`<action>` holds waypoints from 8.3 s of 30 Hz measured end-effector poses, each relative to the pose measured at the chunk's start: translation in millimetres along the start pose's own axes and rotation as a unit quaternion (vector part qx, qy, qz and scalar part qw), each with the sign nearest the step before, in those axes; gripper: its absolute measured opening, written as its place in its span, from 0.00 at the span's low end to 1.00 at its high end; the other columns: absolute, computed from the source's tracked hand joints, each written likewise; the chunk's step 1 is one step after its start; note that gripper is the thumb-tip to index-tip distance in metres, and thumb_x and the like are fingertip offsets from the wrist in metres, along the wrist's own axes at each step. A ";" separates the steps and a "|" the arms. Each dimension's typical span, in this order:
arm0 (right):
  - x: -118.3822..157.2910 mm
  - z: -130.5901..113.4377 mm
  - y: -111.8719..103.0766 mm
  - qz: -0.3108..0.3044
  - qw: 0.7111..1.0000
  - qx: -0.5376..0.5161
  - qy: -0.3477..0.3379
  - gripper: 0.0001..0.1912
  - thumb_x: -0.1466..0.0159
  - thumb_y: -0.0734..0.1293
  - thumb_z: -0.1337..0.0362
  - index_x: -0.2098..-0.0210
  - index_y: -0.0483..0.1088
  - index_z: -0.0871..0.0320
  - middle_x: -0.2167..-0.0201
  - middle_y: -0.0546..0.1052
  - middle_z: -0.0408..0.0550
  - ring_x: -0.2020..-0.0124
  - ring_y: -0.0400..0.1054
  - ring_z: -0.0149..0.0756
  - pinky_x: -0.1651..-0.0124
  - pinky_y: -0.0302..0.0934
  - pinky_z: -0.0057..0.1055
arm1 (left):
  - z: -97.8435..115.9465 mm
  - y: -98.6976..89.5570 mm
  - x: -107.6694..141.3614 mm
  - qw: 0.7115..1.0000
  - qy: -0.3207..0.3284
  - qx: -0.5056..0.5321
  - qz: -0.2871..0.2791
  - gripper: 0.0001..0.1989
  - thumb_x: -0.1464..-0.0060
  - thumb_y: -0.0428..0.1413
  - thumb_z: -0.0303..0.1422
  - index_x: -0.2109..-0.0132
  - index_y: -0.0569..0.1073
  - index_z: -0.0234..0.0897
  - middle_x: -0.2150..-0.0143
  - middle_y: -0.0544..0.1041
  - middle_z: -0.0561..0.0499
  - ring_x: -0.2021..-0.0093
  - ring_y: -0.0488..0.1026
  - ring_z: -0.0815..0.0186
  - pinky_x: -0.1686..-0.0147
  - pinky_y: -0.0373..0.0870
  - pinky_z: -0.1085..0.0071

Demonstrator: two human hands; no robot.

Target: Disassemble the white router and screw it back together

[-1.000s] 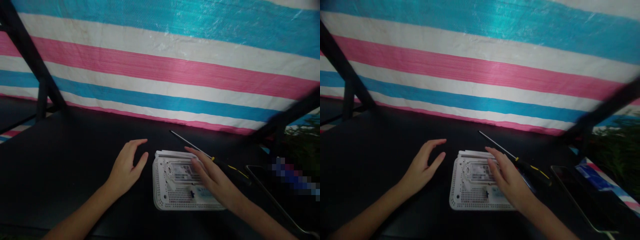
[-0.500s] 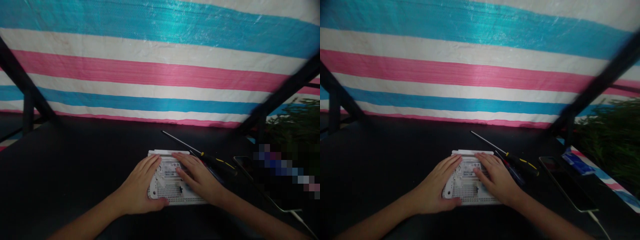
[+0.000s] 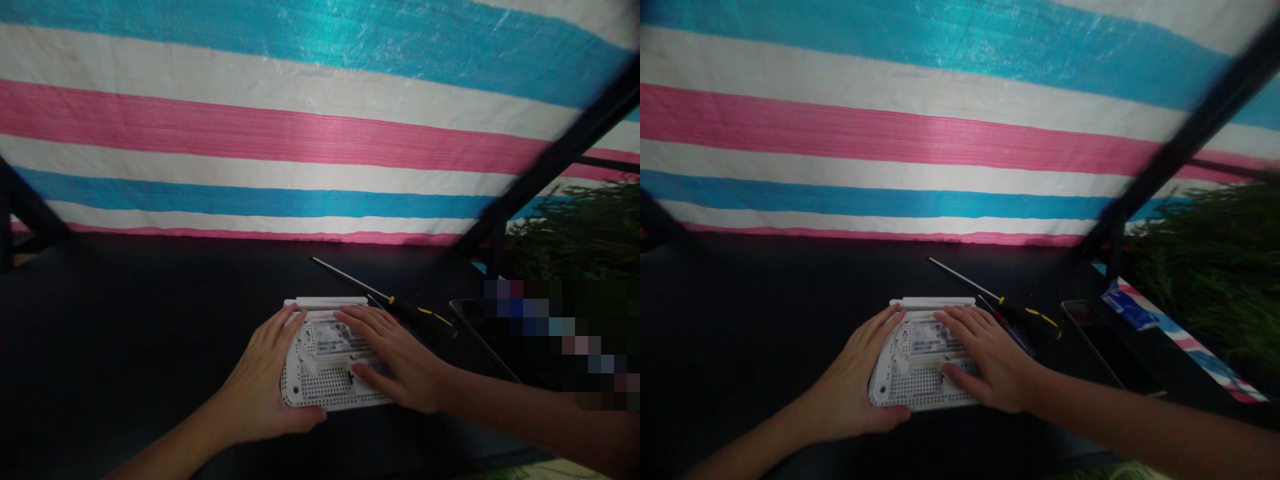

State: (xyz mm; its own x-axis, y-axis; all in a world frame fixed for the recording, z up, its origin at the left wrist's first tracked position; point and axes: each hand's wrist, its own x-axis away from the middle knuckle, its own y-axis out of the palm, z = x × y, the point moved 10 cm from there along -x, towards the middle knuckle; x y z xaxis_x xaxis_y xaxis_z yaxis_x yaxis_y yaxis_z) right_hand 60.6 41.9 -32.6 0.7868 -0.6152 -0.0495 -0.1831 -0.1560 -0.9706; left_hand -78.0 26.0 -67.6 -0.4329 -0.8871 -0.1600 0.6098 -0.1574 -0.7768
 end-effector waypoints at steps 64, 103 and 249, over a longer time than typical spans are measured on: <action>55.3 58.3 25.9 0.121 0.949 -0.257 0.140 0.68 0.65 0.77 0.48 0.35 0.42 0.67 0.37 0.51 0.64 0.36 0.46 0.52 0.34 0.41 0.47 | 103.7 65.4 -92.0 0.966 -0.030 -0.207 -0.151 0.53 0.61 0.59 0.50 0.34 0.52 0.24 0.32 0.52 0.33 0.33 0.50 0.47 0.36 0.45 0.49; 112.1 88.7 -8.3 0.277 0.930 -0.010 0.243 0.20 0.37 0.60 0.54 0.48 0.68 0.54 0.53 0.69 0.53 0.53 0.67 0.39 0.51 0.66 0.38 | 41.3 -51.8 21.0 0.968 -0.033 -0.162 0.188 0.28 0.38 0.43 0.45 0.33 0.45 0.58 0.30 0.47 0.52 0.33 0.49 0.52 0.40 0.56 0.44; -35.2 4.6 -62.5 0.426 0.835 -0.322 0.130 0.13 0.36 0.62 0.55 0.54 0.63 0.53 0.64 0.73 0.46 0.66 0.71 0.30 0.68 0.67 0.24 | -55.0 -66.4 -15.3 0.984 -0.132 -0.008 0.118 0.07 0.45 0.52 0.29 0.61 0.74 0.42 0.66 0.75 0.53 0.64 0.72 0.63 0.62 0.68 0.68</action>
State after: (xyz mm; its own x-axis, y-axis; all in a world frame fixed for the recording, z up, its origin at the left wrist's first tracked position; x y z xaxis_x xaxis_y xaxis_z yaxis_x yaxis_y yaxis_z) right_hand 47.0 76.8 28.7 0.0693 -0.8487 -0.5243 -0.9566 0.0926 -0.2764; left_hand -148.4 73.9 -47.0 -0.0918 -0.9804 -0.1745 0.6613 0.0710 -0.7467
